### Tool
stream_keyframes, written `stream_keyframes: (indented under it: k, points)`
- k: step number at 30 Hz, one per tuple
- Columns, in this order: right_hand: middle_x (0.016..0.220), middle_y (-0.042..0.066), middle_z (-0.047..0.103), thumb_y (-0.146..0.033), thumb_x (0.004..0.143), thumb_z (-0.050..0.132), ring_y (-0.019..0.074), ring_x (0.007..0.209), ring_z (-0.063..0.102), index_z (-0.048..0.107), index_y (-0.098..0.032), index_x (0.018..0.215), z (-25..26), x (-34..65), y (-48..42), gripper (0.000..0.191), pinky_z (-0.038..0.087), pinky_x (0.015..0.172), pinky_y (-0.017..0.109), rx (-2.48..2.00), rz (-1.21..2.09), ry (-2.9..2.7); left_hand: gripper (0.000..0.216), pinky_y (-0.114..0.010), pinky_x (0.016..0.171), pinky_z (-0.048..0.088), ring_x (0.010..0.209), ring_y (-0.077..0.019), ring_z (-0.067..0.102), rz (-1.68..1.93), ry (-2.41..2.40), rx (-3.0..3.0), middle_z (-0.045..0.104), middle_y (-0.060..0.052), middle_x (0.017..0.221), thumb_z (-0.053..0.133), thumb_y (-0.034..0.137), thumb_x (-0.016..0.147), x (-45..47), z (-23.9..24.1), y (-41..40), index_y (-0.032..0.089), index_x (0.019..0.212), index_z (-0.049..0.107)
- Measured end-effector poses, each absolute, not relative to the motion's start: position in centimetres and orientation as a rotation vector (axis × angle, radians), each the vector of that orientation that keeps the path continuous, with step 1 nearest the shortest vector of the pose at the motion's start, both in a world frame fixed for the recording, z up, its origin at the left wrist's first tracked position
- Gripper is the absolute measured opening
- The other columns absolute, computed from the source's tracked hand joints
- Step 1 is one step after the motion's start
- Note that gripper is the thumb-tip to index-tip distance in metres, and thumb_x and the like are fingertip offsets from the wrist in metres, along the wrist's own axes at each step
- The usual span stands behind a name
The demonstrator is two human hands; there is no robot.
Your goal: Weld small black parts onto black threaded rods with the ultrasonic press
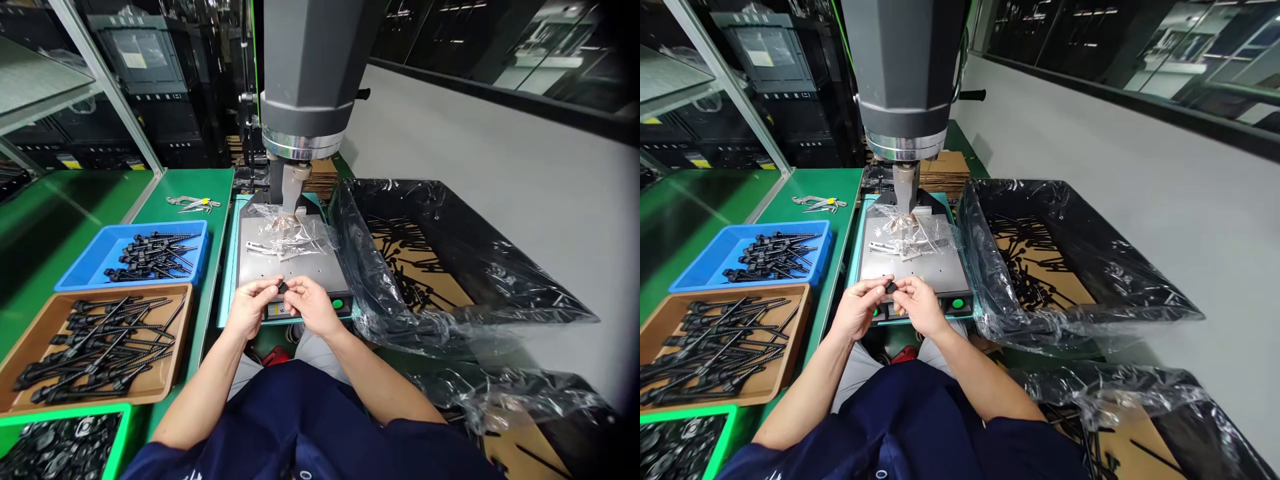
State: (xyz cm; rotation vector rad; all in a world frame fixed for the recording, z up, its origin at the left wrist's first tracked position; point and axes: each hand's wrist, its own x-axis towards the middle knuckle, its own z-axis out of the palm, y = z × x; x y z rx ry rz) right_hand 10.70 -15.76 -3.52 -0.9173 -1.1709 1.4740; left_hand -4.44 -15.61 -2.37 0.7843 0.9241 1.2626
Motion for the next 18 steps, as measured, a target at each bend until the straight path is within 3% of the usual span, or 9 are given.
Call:
stream_keyframes:
  k: [5,13,16,18]
  points:
    - [0.073,-0.001,0.066,-0.033,0.081,0.067,0.0115,0.057,0.06,0.059,-0.021,0.093,-4.3,10.5,-15.8,0.019,0.046,0.049,0.023,-0.993,1.304,-1.243,0.024,-0.044,0.098,0.049,0.109,-0.0301,0.066,1.275,1.068,1.003,0.075,-0.01,0.105,0.082,0.035,0.067,-4.6,-2.3,-15.6,0.019,0.085,0.078]
    - [0.087,0.006,0.073,-0.03,0.088,0.06,0.0196,0.078,0.069,0.067,-0.022,0.096,-4.7,10.4,-16.6,0.013,0.055,0.073,0.032,-1.183,0.661,-1.543,0.02,-0.044,0.1,0.049,0.105,-0.0282,0.068,1.282,1.132,1.073,0.076,-0.009,0.101,0.08,0.033,0.068,-4.6,-1.8,-15.5,0.019,0.082,0.078]
    - [0.088,0.006,0.073,-0.029,0.087,0.061,0.0195,0.079,0.069,0.066,-0.022,0.094,-4.8,10.6,-16.3,0.012,0.055,0.075,0.032,-1.171,0.684,-1.541,0.017,-0.044,0.1,0.049,0.106,-0.0279,0.068,1.274,1.135,1.134,0.076,-0.008,0.1,0.079,0.032,0.069,-4.8,-2.0,-15.4,0.019,0.08,0.078]
    - [0.082,0.004,0.071,-0.028,0.085,0.062,0.0175,0.072,0.068,0.064,-0.021,0.092,-4.8,10.8,-16.0,0.01,0.055,0.07,0.031,-1.126,0.889,-1.486,0.015,-0.044,0.101,0.049,0.107,-0.0282,0.067,1.256,1.128,1.202,0.076,-0.009,0.099,0.079,0.032,0.07,-5.0,-2.1,-15.4,0.02,0.078,0.078]
